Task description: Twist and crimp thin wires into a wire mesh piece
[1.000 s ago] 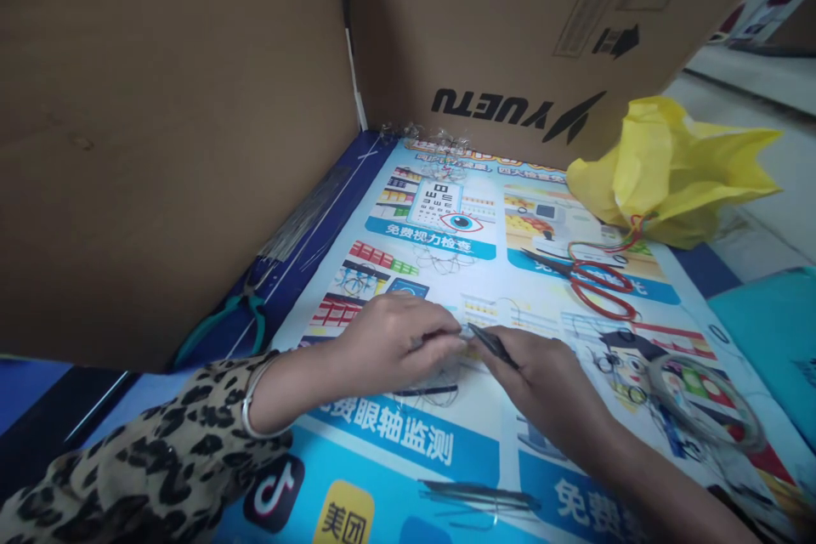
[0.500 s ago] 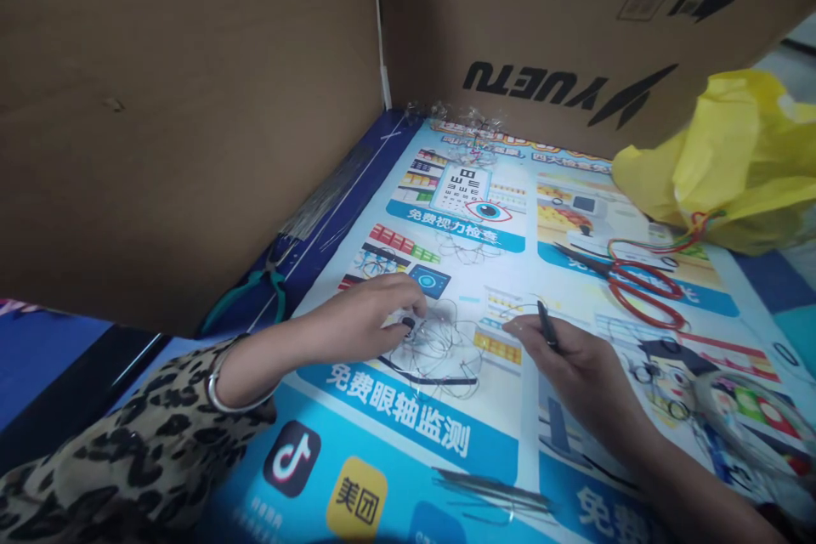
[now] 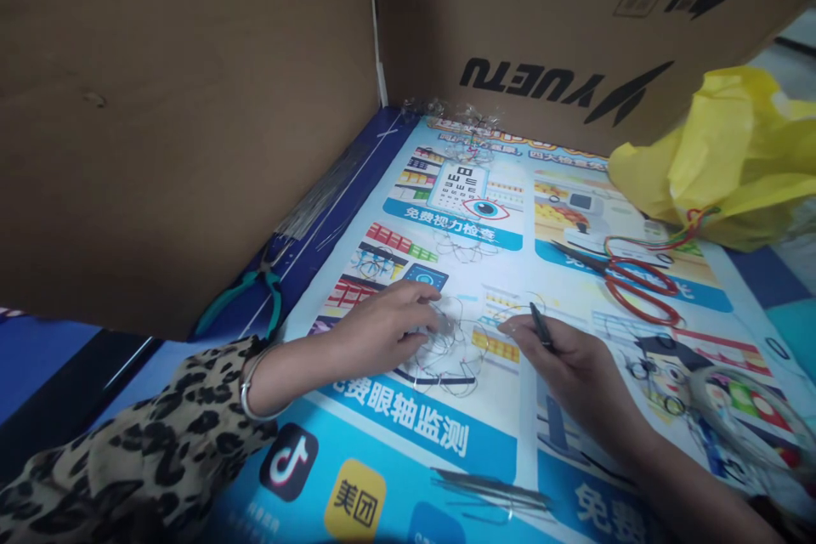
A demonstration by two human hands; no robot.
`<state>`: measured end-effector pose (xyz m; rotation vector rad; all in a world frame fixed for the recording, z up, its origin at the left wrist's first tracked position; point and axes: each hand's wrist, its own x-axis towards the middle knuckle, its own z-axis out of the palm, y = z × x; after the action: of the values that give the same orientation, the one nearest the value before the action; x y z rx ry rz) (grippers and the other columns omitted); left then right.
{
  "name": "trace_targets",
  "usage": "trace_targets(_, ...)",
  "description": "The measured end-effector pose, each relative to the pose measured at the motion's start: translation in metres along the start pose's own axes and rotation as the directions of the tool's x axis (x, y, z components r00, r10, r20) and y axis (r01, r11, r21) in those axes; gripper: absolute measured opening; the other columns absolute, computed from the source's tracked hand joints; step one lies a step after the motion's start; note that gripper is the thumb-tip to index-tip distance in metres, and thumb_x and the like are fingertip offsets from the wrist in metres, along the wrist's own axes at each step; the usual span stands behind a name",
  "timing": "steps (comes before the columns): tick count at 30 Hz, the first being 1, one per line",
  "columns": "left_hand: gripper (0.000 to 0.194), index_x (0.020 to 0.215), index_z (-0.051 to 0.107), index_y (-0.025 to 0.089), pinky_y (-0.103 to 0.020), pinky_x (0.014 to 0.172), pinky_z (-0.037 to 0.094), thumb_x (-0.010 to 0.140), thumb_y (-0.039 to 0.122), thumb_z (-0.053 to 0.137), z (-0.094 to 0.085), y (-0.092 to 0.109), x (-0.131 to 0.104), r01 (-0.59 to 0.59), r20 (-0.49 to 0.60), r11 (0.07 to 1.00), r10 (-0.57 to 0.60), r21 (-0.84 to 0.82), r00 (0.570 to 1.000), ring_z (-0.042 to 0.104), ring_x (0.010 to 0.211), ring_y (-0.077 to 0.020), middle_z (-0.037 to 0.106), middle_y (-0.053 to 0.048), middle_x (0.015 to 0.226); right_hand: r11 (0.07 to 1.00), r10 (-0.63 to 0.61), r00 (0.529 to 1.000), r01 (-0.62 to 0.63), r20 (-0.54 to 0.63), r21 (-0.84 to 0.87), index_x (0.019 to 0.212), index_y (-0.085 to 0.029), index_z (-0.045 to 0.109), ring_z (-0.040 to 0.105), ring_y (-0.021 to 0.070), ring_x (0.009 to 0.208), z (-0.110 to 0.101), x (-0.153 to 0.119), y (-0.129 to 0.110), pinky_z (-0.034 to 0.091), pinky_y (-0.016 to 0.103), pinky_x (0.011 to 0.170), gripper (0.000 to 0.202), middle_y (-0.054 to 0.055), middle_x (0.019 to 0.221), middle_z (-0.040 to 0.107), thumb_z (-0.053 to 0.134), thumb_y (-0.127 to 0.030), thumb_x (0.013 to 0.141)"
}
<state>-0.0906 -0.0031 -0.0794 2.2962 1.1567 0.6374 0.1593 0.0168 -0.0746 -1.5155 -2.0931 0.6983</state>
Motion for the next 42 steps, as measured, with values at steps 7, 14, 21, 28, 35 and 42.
trace_targets(7,0.019,0.094,0.063,0.022,-0.035,0.093,0.041,0.082,0.014,0.050,0.002,-0.002,0.001,-0.047,0.019,0.999,0.046,0.024,0.999,0.046,0.113,-0.0210,0.049,-0.007,0.120,1.000,0.007,1.000,-0.006,0.013,-0.017,0.077,-0.018,0.067,0.063,0.0186,0.071,0.001,0.000,-0.001,0.046,0.023,0.055,0.032,0.002,0.075,0.069,0.046,-0.042,0.081)
trace_targets(14,0.018,0.095,0.062,0.020,-0.033,0.092,0.041,0.085,0.018,0.048,-0.004,0.003,0.005,-0.076,-0.049,0.992,0.072,-0.099,0.996,0.049,0.110,-0.0182,0.053,-0.009,0.115,1.000,0.010,1.000,-0.010,0.024,-0.020,0.077,-0.018,0.066,0.063,0.0177,0.070,0.003,-0.001,-0.001,0.046,0.024,0.057,0.034,0.002,0.072,0.068,0.044,-0.043,0.082)
trace_targets(21,0.012,0.088,0.062,0.017,-0.034,0.090,0.042,0.083,0.021,0.052,-0.002,0.013,0.019,-0.004,-0.122,0.953,-0.035,-0.303,0.992,0.053,0.105,-0.0182,0.060,-0.009,0.105,0.998,-0.030,0.999,0.029,-0.012,-0.048,0.075,-0.017,0.067,0.063,0.0174,0.066,0.000,0.001,-0.002,0.046,0.024,0.059,0.036,0.002,0.068,0.068,0.043,-0.043,0.083)
trace_targets(28,0.007,0.080,0.061,0.017,-0.032,0.083,0.044,0.080,0.023,0.056,-0.002,0.025,0.034,0.233,-0.066,0.815,-0.314,-0.530,0.947,0.056,0.100,-0.0181,0.059,-0.007,0.109,0.997,-0.053,0.997,0.049,-0.051,-0.067,0.077,-0.018,0.067,0.062,0.0161,0.062,-0.009,-0.002,0.006,0.045,0.023,0.055,0.033,0.001,0.066,0.067,0.043,-0.041,0.083)
trace_targets(35,0.008,0.076,0.060,0.018,-0.030,0.078,0.044,0.079,0.024,0.056,0.002,0.031,0.050,0.284,-0.024,0.762,-0.366,-0.581,0.930,0.057,0.088,-0.0150,0.062,-0.005,0.096,0.994,-0.054,0.996,0.048,-0.064,-0.095,0.066,-0.019,0.061,0.054,0.0118,0.050,-0.010,-0.004,0.015,0.039,0.021,0.048,0.037,-0.001,0.053,0.059,0.042,-0.044,0.085)
trace_targets(42,0.010,0.081,0.060,0.016,-0.026,0.071,0.043,0.080,0.025,0.055,0.009,0.031,0.062,0.306,0.037,0.721,-0.364,-0.622,0.931,0.055,0.078,-0.0125,0.061,-0.003,0.085,0.958,-0.209,0.972,0.181,-0.109,-0.222,0.089,-0.020,0.065,0.063,0.0148,0.071,-0.007,-0.002,0.032,0.044,0.022,0.064,0.023,0.002,0.079,0.069,0.047,-0.032,0.085)
